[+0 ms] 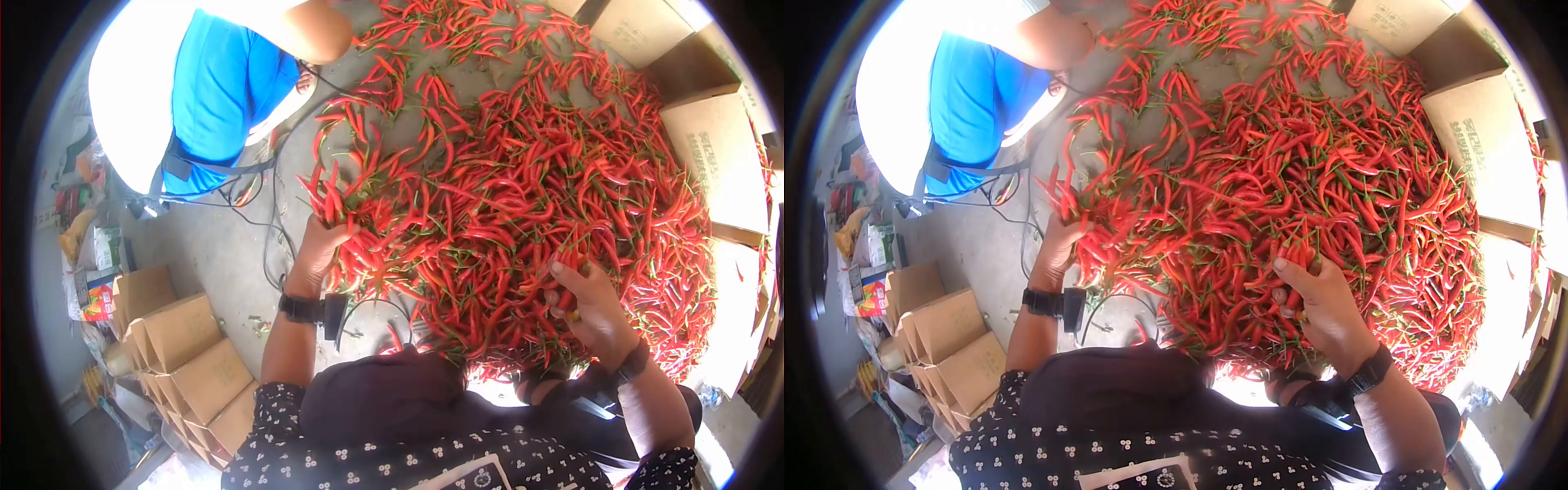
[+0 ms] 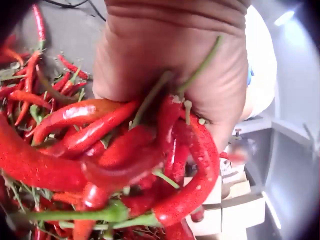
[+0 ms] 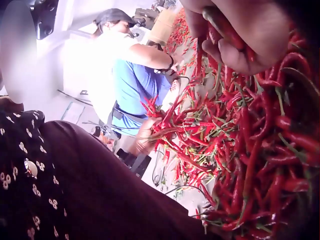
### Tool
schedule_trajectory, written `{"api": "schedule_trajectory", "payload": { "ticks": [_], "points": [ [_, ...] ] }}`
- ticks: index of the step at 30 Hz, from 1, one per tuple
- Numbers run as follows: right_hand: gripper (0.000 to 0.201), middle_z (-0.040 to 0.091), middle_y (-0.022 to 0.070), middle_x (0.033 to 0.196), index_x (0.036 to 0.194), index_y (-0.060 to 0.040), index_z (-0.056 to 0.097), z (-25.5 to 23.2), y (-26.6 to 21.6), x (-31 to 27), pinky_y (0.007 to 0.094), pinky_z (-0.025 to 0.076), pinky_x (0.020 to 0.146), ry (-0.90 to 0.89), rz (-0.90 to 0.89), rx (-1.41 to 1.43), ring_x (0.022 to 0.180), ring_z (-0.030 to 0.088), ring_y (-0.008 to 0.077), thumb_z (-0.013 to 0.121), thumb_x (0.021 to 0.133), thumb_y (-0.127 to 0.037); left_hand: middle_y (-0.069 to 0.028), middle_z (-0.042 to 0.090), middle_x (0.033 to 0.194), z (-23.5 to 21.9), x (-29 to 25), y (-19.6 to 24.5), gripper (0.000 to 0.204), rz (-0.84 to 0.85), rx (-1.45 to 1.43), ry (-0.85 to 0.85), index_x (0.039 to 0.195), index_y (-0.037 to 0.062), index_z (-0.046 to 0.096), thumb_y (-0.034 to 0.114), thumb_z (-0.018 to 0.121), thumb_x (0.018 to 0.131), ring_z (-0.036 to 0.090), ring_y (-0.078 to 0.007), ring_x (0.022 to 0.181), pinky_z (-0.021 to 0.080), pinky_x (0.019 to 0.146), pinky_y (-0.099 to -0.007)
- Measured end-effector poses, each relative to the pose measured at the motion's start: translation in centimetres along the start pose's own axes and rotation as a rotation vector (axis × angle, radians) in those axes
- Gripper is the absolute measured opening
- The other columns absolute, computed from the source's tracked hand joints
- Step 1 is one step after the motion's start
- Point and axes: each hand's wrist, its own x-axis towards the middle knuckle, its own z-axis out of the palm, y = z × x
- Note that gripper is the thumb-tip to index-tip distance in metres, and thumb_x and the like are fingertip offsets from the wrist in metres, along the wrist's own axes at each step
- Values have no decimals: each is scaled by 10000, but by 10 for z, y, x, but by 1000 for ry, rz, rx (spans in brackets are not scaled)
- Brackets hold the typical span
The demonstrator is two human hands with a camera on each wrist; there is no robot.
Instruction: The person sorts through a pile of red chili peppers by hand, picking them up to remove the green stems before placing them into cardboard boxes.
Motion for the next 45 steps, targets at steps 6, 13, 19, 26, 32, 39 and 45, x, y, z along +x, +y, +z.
{"api": "schedule_trajectory", "payload": {
  "ticks": [6, 13, 19, 26, 32, 39, 45],
  "points": [
    [159, 537, 7, 677, 891, -48, 564, 8, -4, 0, 196, 356, 476, -77, -6, 2, 557, 481, 63, 623, 851, -191, -95, 560, 1141, 9, -19, -8, 577, -41, -296, -80, 1204, 13, 455, 49, 705, 685, 572, -190, 1002, 486, 843, -320],
    [178, 543, 3, 715, 923, -60, 554, 1, -1, 2, 195, 387, 486, -26, 18, 34, 564, 491, 61, 645, 837, -187, -139, 563, 1180, 52, -9, 32, 471, -186, 419, -961, 1108, 8, 555, 208, 725, 717, 591, -204, 977, 478, 831, -322],
    [198, 537, 1, 727, 959, -75, 537, -3, 1, -4, 196, 401, 495, -20, 29, 77, 590, 514, 70, 648, 836, -184, -90, 662, 952, 131, 88, 48, 288, 203, 1053, -608, 966, 22, 642, 246, 626, 787, 643, -212, 806, 497, 690, -336],
    [177, 539, 8, 742, 950, -69, 535, -16, 9, -12, 209, 390, 492, -6, 60, 122, 590, 499, 83, 636, 840, -165, -158, 621, 763, 198, 178, -2, 164, 665, 1489, -286, 792, 69, 665, 200, 595, 723, 612, -334, 746, 483, 633, -430],
    [156, 549, 21, 738, 933, -55, 539, -20, 9, -15, 219, 382, 480, 43, 81, 133, 590, 501, 89, 623, 847, -154, -180, 621, 852, 180, 185, -20, 234, 519, 1352, -244, 806, 1, 661, 211, 631, 706, 614, -330, 802, 487, 671, -415],
    [147, 548, 9, 721, 908, -63, 544, -21, 12, -3, 214, 375, 476, -2, 26, 82, 598, 510, 89, 616, 852, -178, -52, 601, 788, 188, 89, 12, 193, 409, 607, -443, 898, -6, 618, 149, 610, 783, 563, -96, 713, 456, 641, -260],
    [175, 554, -2, 755, 945, -72, 546, -7, 5, -3, 197, 369, 486, 24, 0, 108, 605, 510, 73, 632, 835, -178, -52, 619, 772, 208, -6, 10, 166, 181, 466, -807, 931, 9, 567, 122, 597, 813, 575, -99, 715, 465, 631, -256]
  ]
}}
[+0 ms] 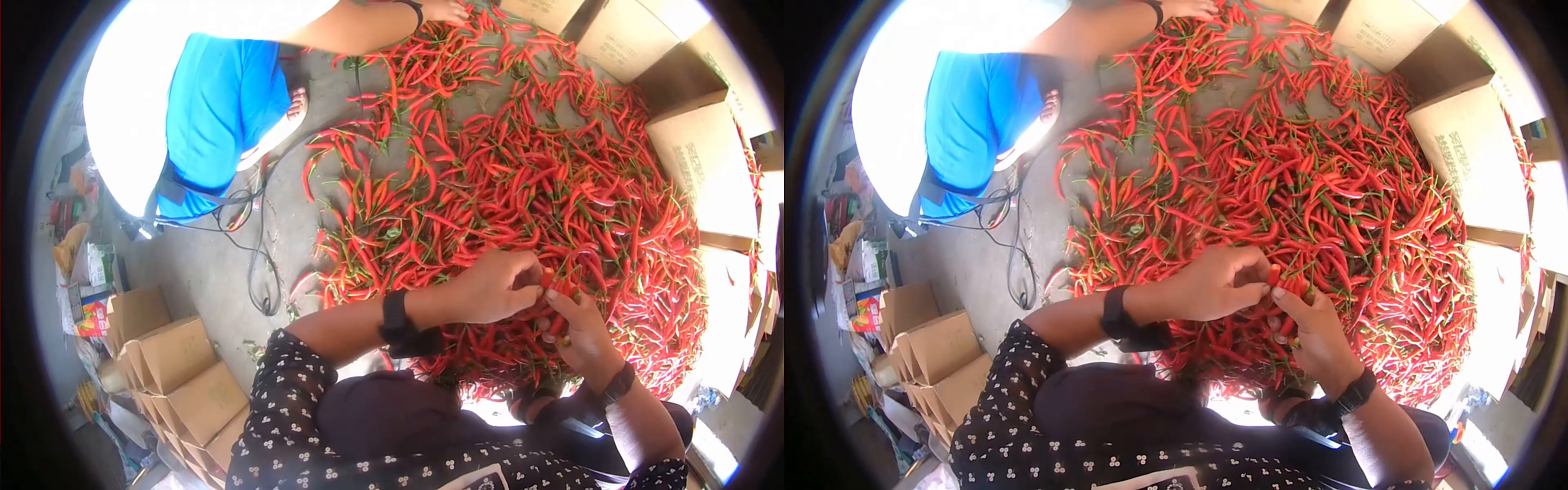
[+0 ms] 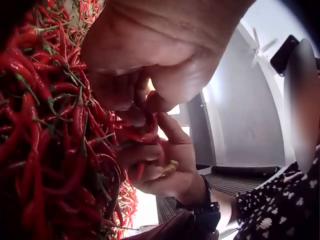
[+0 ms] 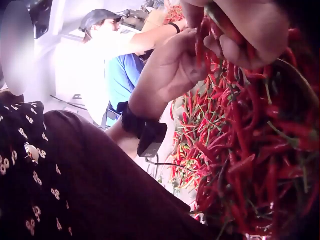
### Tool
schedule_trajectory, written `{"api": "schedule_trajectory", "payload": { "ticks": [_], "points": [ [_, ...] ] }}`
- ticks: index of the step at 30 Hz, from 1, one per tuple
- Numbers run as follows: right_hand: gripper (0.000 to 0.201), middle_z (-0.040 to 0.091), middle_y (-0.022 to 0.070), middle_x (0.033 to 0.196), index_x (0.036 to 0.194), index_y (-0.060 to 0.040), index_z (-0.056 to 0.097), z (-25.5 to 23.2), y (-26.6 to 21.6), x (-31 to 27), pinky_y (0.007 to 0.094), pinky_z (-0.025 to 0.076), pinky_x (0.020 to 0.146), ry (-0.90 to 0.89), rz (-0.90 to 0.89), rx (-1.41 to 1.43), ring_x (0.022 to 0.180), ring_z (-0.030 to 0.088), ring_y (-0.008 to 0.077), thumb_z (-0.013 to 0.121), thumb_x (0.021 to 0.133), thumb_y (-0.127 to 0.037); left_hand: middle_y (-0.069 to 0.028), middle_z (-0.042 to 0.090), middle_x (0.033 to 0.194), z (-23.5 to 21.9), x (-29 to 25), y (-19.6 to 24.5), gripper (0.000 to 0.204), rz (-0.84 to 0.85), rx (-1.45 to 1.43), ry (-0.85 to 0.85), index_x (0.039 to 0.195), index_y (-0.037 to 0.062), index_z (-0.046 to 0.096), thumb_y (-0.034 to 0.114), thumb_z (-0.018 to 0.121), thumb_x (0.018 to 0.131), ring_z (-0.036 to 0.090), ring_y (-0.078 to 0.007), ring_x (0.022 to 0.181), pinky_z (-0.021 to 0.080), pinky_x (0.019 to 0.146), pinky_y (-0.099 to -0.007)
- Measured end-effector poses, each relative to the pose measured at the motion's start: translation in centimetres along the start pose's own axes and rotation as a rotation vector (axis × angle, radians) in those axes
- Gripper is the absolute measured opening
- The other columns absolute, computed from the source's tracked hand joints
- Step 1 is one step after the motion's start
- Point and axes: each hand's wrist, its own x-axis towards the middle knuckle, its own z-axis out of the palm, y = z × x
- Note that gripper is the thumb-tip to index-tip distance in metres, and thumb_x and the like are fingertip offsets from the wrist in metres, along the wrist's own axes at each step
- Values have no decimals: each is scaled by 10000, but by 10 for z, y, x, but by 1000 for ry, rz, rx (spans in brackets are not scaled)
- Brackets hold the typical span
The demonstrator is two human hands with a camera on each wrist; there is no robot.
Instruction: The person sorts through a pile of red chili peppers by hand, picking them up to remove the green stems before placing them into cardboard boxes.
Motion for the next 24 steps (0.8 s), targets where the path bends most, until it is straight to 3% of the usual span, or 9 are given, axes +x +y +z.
{"api": "schedule_trajectory", "payload": {
  "ticks": [4, 10, 11, 12, 14, 16, 20, 22, 24],
  "points": [
    [205, 565, 2, 772, 963, -67, 549, -1, 5, 0, 197, 386, 491, 7, 11, -41, 618, 523, 68, 647, 820, -178, -68, 620, 788, 1, -5, 10, 167, -87, 29, -19, 930, 9, 553, 122, 601, 815, 580, -105, 710, 468, 624, -257],
    [186, 601, 25, 840, 951, -70, 550, -5, 14, 6, 200, 416, 500, 39, -120, -41, 652, 550, 74, 642, 807, -142, -85, 633, 816, -10, -4, 9, 209, 60, 9, -152, 983, 1, 607, 111, 576, 808, 600, -118, 716, 477, 635, -280],
    [167, 604, 27, 843, 935, -71, 546, -8, 12, 5, 199, 416, 497, 41, -104, -69, 655, 551, 75, 635, 808, -135, -77, 636, 824, -23, -4, -7, 188, 171, 159, 23, 947, 13, 622, 124, 584, 801, 603, -120, 730, 477, 639, -278],
    [150, 607, 29, 845, 918, -73, 542, -9, 11, 4, 197, 416, 494, 46, -91, -93, 658, 552, 75, 629, 810, -128, -74, 639, 828, -45, -5, -4, 188, 37, 242, 124, 947, 30, 628, 128, 601, 789, 609, -127, 743, 478, 644, -276],
    [138, 607, 28, 836, 904, -76, 538, -10, 8, 1, 192, 410, 485, 54, -85, -89, 657, 550, 72, 626, 812, -131, -72, 638, 825, -88, -16, -42, 190, -32, 449, 475, 951, 42, 633, 138, 606, 790, 612, -138, 735, 479, 647, -274],
    [128, 607, 27, 827, 889, -79, 534, -9, 7, 0, 186, 403, 475, 57, -80, -85, 657, 549, 68, 623, 815, -133, -80, 634, 821, -128, -40, -73, 186, -226, 536, 634, 942, 52, 637, 139, 614, 779, 622, -173, 743, 483, 665, -291],
    [122, 603, 20, 806, 896, -84, 533, -7, 6, 2, 177, 385, 462, 47, -70, -47, 659, 544, 56, 618, 820, -127, -101, 629, 821, -134, -74, -106, 179, -339, 793, 595, 917, 59, 638, 145, 628, 760, 626, -217, 746, 486, 667, -323],
    [125, 600, 19, 807, 900, -82, 531, -5, 5, 3, 177, 388, 466, 48, -47, -75, 662, 546, 56, 618, 821, -125, -103, 615, 770, -118, -77, -113, 160, -384, 1017, 552, 850, 76, 644, 201, 611, 757, 608, -292, 786, 486, 684, -380],
    [133, 599, 22, 801, 910, -79, 530, 0, 3, 2, 175, 396, 473, 25, -79, -67, 663, 550, 63, 620, 822, -122, -100, 607, 740, -106, -76, -115, 163, -327, 1053, 541, 853, 78, 644, 208, 613, 760, 603, -302, 760, 483, 668, -376]
  ]
}}
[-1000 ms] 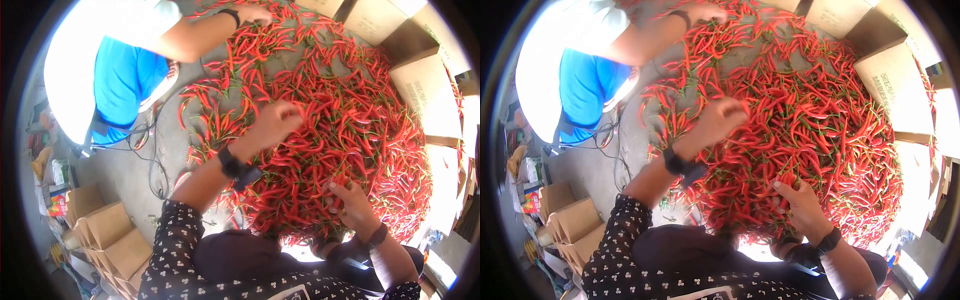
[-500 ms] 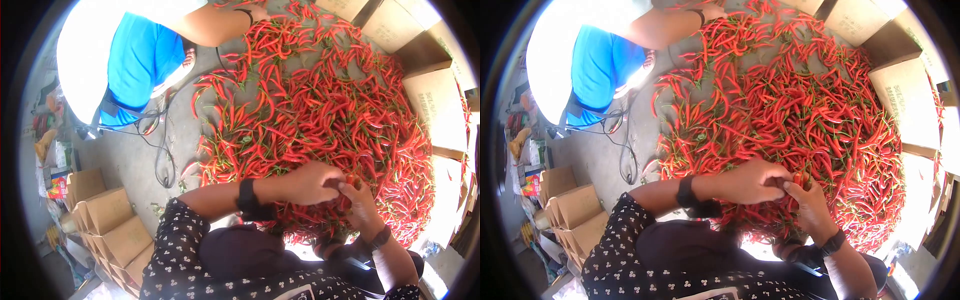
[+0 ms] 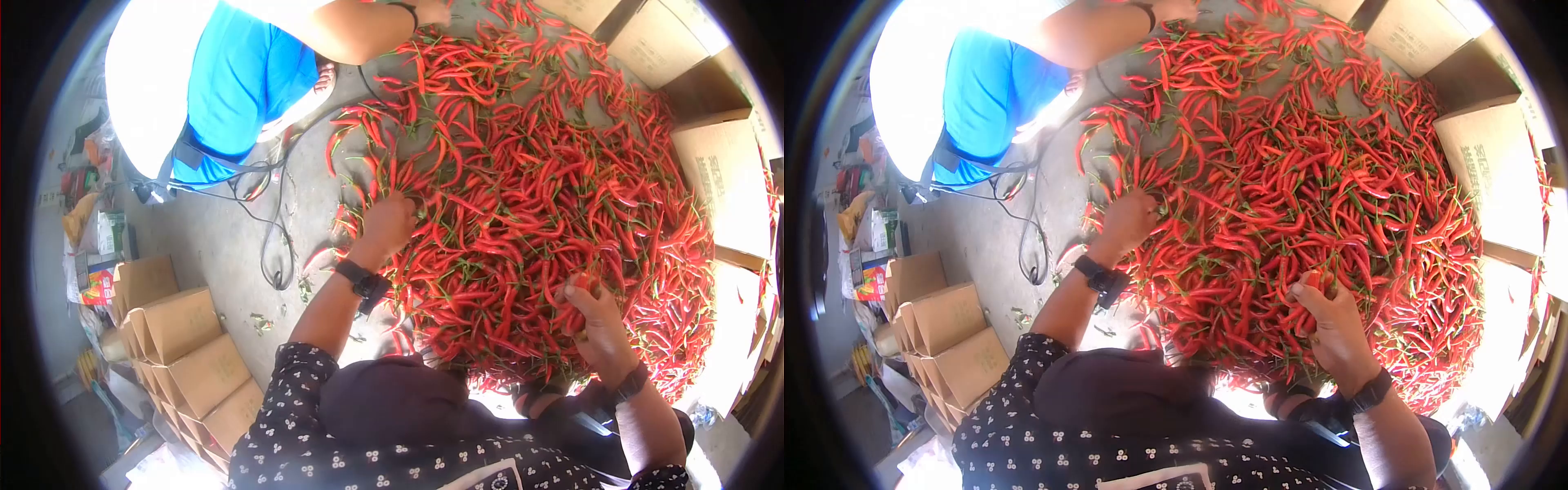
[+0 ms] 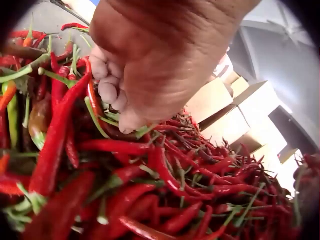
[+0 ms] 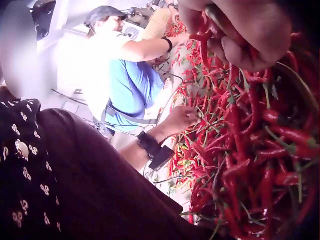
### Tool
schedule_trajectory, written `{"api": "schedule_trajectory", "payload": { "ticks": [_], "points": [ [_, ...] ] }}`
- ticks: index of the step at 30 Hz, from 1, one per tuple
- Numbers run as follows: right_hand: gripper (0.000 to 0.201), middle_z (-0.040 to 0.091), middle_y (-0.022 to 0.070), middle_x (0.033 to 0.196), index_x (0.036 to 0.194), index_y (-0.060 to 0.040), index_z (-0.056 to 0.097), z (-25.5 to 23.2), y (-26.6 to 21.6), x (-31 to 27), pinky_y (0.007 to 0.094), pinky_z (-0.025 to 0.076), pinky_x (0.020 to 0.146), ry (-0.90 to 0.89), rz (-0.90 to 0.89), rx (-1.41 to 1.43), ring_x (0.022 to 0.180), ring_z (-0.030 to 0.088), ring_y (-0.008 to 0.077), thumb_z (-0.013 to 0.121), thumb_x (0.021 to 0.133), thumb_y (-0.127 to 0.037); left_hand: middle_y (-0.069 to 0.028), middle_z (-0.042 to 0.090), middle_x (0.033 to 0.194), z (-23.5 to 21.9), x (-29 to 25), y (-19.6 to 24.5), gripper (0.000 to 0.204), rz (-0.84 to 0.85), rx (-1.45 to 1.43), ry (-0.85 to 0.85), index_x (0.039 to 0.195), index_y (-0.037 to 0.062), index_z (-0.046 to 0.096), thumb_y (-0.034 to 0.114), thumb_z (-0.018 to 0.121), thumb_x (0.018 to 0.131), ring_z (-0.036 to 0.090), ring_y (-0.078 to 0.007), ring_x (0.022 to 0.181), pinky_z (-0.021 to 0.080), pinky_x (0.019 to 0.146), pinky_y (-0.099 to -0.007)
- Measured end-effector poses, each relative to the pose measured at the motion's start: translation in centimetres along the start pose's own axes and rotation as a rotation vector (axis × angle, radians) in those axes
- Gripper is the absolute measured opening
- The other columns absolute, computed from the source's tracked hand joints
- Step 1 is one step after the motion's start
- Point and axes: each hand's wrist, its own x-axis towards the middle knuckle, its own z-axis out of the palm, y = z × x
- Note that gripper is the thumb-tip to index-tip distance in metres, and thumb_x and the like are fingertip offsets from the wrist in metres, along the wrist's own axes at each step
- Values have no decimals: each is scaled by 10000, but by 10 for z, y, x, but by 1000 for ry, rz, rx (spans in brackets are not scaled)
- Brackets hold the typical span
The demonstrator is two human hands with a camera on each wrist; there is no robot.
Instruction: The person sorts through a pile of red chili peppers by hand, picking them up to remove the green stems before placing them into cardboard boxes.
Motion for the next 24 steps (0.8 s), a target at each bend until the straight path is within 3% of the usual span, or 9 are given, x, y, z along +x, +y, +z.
{"api": "schedule_trajectory", "payload": {
  "ticks": [5, 7, 9, 13, 14, 19, 21, 23, 24],
  "points": [
    [158, 604, 33, 805, 930, -69, 535, 4, -3, 2, 188, 408, 485, 7, 0, -6, 659, 554, 74, 631, 818, -126, -107, 614, 736, -30, -2, 21, 148, 0, -429, -96, 853, 77, 637, 203, 599, 784, 593, -309, 704, 467, 625, -369],
    [166, 605, 37, 809, 936, -66, 537, 0, -2, 3, 193, 412, 490, 4, 9, -19, 654, 554, 77, 634, 816, -126, -111, 619, 729, -49, 1, 15, 131, -252, -749, -95, 836, 62, 632, 181, 599, 791, 585, -297, 657, 460, 603, -365],
    [177, 605, 41, 814, 942, -57, 537, -1, -2, 2, 200, 420, 490, -4, 0, -4, 642, 555, 82, 637, 814, -128, -98, 611, 671, -64, -3, -25, 147, -310, -639, 162, 864, 51, 625, 178, 601, 794, 586, -288, 625, 472, 608, -373],
    [160, 606, 36, 815, 932, -62, 536, -1, -2, -1, 199, 407, 459, 56, -4, 4, 627, 548, 77, 628, 822, -134, -165, 541, 1110, -74, -50, -102, 475, -326, 45, 573, 1162, 99, 495, 164, 674, 727, 572, -316, 917, 475, 763, -404],
    [160, 606, 36, 815, 932, -62, 536, -2, -2, 0, 199, 407, 459, 51, 0, 4, 627, 548, 77, 628, 822, -134, -196, 408, 1267, -64, -66, -120, 632, -416, 59, 450, 1254, 127, 419, 150, 702, 690, 465, -361, 1103, 422, 893, -427],
    [153, 599, 37, 803, 932, -62, 536, -1, -1, 3, 200, 404, 458, 39, -1, 3, 617, 534, 74, 622, 826, -130, -213, 407, 1272, 0, -128, -137, 712, -304, 32, -4, 1313, 146, 381, 153, 703, 679, 368, -392, 1199, 321, 1011, -437],
    [155, 598, 36, 802, 936, -61, 536, 3, -2, 3, 201, 404, 461, 27, -7, -4, 616, 534, 74, 620, 827, -131, -190, 446, 1261, 10, -135, -121, 596, -331, 113, 55, 1247, 131, 450, 148, 686, 700, 430, -352, 1163, 390, 945, -427],
    [157, 598, 36, 801, 939, -60, 536, 5, -4, 3, 202, 403, 463, 16, -15, -11, 616, 534, 75, 619, 828, -132, -155, 533, 1156, 3, -131, -106, 424, -622, 121, -66, 1137, 107, 523, 124, 645, 731, 531, -303, 1045, 459, 835, -405],
    [156, 599, 39, 804, 938, -58, 537, 4, -5, 4, 204, 404, 468, 8, -11, -21, 619, 538, 79, 620, 827, -128, -143, 602, 950, 3, -133, -103, 216, -519, 153, 61, 999, 88, 574, 191, 596, 811, 601, -269, 843, 476, 727, -354]
  ]
}}
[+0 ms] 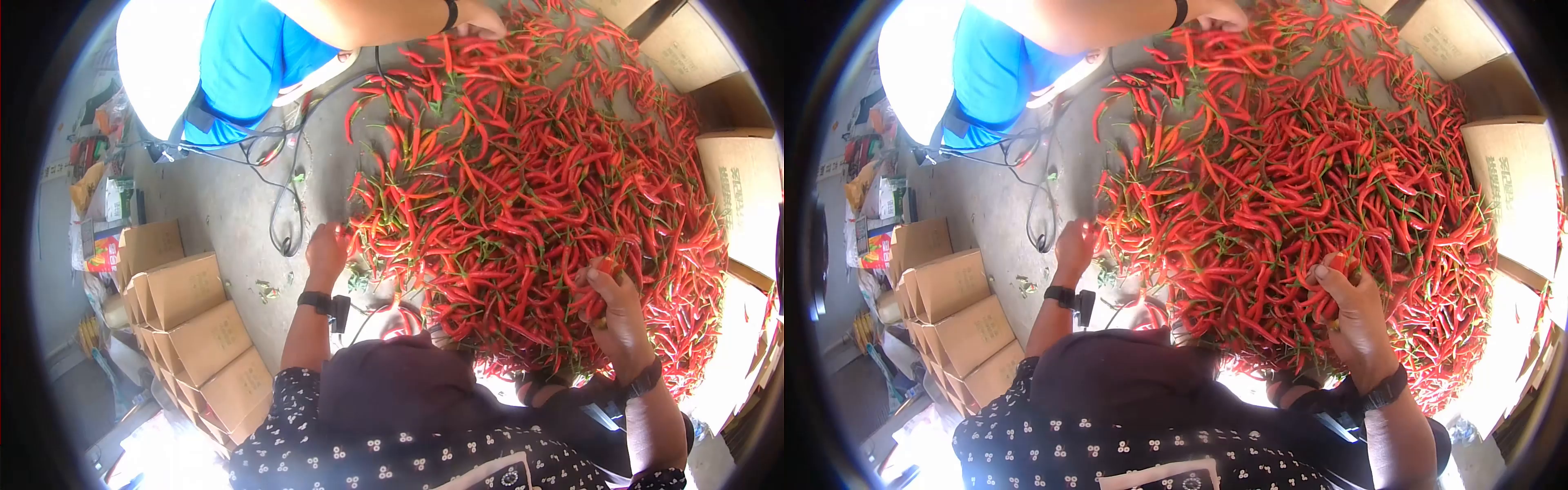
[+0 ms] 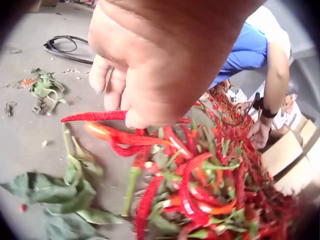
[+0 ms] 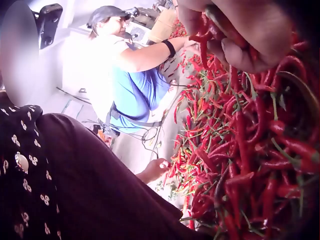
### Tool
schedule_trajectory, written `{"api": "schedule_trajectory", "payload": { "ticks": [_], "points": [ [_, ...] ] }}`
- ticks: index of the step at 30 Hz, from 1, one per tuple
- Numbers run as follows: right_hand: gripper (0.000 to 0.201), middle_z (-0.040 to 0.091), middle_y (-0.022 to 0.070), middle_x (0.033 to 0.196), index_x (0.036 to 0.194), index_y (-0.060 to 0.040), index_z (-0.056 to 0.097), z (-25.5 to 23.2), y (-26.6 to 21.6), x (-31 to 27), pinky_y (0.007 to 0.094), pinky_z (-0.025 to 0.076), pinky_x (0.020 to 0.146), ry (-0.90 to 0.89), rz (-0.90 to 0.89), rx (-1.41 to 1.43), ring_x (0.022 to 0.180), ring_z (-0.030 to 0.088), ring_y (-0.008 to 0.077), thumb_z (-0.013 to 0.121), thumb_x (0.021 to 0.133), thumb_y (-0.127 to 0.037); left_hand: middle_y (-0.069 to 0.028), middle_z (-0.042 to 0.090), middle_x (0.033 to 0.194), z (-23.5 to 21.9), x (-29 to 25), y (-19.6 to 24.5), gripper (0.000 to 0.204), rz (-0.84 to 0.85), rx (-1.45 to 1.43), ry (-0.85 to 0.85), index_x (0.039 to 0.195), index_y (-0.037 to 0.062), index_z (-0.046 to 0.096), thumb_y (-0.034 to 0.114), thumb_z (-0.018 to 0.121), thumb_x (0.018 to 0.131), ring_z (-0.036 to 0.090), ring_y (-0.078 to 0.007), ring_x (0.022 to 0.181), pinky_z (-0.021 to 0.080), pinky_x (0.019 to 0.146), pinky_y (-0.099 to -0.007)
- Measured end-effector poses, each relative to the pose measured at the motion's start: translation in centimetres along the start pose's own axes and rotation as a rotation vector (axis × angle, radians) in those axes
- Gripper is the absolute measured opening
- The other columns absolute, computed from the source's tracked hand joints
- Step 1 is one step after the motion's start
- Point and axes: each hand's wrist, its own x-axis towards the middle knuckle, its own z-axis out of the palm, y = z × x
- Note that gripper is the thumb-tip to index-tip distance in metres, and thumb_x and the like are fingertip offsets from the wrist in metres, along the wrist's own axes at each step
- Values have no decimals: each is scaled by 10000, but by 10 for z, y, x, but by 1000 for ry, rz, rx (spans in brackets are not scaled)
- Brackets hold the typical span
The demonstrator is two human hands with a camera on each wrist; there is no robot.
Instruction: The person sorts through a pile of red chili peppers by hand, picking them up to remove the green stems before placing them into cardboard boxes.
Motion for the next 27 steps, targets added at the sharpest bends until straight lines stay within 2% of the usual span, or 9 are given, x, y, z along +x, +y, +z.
{"api": "schedule_trajectory", "payload": {
  "ticks": [4, 6, 9, 12, 14, 17, 19, 21, 27],
  "points": [
    [152, 602, 44, 808, 939, -54, 540, 0, 0, 1, 208, 413, 478, -2, 8, 25, 625, 546, 86, 621, 826, -117, -133, 606, 883, -5, 5, 11, 232, -68, -455, -122, 1006, 72, 578, 198, 601, 813, 597, -256, 775, 473, 745, -341],
    [152, 601, 45, 808, 942, -54, 540, 1, 1, 0, 208, 418, 482, 1, 15, 33, 625, 547, 87, 619, 826, -114, -131, 590, 1022, 6, 11, 17, 331, -18, -758, -132, 1068, 53, 560, 222, 638, 794, 574, -232, 866, 453, 790, -330],
    [155, 601, 46, 808, 947, -54, 538, 1, 3, 1, 210, 432, 496, 2, 21, 32, 627, 550, 91, 618, 827, -111, -164, 423, 1287, 3, 16, 61, 630, 125, -582, -13, 1228, 98, 466, 324, 731, 703, 451, -280, 1146, 399, 938, -389],
    [156, 599, 46, 809, 947, -54, 536, -2, 3, 1, 213, 445, 526, -28, 18, 32, 641, 555, 95, 617, 828, -111, -175, 241, 1410, -14, -1, 115, 859, 237, -347, -37, 1324, 159, 378, 404, 782, 606, 286, -363, 1269, 320, 1018, -444],
    [154, 598, 45, 811, 946, -53, 535, -3, 3, 2, 215, 449, 544, -53, 13, 40, 653, 556, 97, 617, 827, -109, -163, 193, 1434, -17, -16, 139, 935, 445, -200, -209, 1363, 244, 335, 375, 789, 556, 210, -456, 1284, 314, 1001, -526],
    [153, 592, 44, 816, 944, -53, 535, -3, 4, 1, 215, 449, 568, -22, 14, 30, 687, 556, 97, 617, 827, -106, -163, 169, 1443, -11, -28, 155, 908, 589, -160, -251, 1358, 299, 337, 272, 757, 554, 194, -516, 1261, 336, 959, -579],
    [158, 588, 43, 822, 947, -51, 536, -4, 4, 1, 222, 451, 591, -47, 24, 40, 705, 553, 97, 619, 823, -103, -171, 170, 1440, -22, -27, 166, 900, 525, -185, -258, 1356, 308, 336, 204, 721, 549, 187, -519, 1260, 355, 940, -595],
    [162, 588, 43, 822, 950, -49, 535, -4, 4, 0, 228, 455, 607, -43, 19, 37, 715, 556, 101, 621, 822, -101, -176, 189, 1431, -28, -18, 173, 908, 361, -94, -278, 1347, 295, 346, 199, 743, 536, 251, -507, 1236, 410, 910, -554],
    [156, 594, 43, 823, 940, -44, 542, -2, -3, -4, 240, 461, 664, -40, 24, 45, 755, 565, 113, 624, 818, -97, -168, 265, 1387, -13, -6, 163, 797, 454, -134, -235, 1290, 239, 419, 152, 742, 566, 416, -449, 1135, 492, 815, -445]
  ]
}}
